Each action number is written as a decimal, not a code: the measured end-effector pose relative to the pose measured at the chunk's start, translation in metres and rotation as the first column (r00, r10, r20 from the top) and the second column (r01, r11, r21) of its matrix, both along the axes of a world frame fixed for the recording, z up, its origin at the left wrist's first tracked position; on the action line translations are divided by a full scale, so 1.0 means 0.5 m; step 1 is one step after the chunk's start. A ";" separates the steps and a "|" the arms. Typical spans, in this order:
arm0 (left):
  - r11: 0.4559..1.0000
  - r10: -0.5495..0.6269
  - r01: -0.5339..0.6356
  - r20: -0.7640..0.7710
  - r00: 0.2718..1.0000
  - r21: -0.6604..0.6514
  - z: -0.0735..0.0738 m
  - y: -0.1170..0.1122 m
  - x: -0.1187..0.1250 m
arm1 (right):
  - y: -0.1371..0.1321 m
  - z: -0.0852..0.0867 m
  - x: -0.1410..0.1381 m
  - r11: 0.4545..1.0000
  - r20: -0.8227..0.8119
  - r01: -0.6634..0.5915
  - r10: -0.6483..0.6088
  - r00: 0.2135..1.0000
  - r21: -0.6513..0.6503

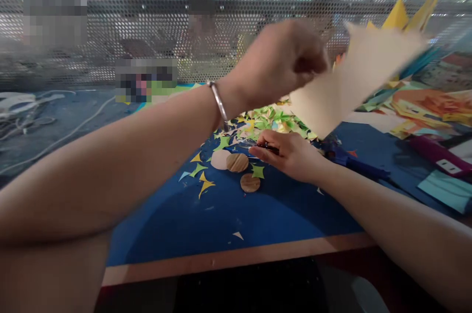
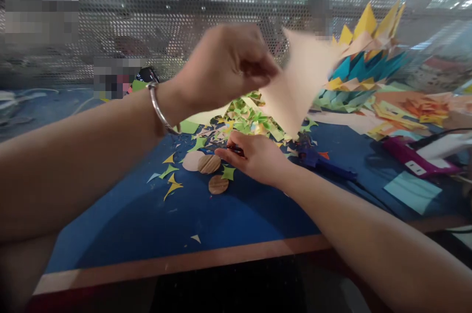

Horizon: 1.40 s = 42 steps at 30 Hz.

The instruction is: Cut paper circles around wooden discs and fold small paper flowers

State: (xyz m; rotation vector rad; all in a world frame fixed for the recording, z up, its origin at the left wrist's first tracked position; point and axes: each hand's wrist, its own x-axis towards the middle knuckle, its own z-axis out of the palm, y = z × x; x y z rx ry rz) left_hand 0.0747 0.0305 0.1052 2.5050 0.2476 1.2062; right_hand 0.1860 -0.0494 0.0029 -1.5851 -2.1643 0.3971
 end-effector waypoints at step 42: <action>0.310 0.780 -0.941 -0.531 0.332 -0.133 -0.202 0.215 -0.348 | -0.006 0.006 0.020 0.996 0.164 -0.005 0.020 0.986 -0.089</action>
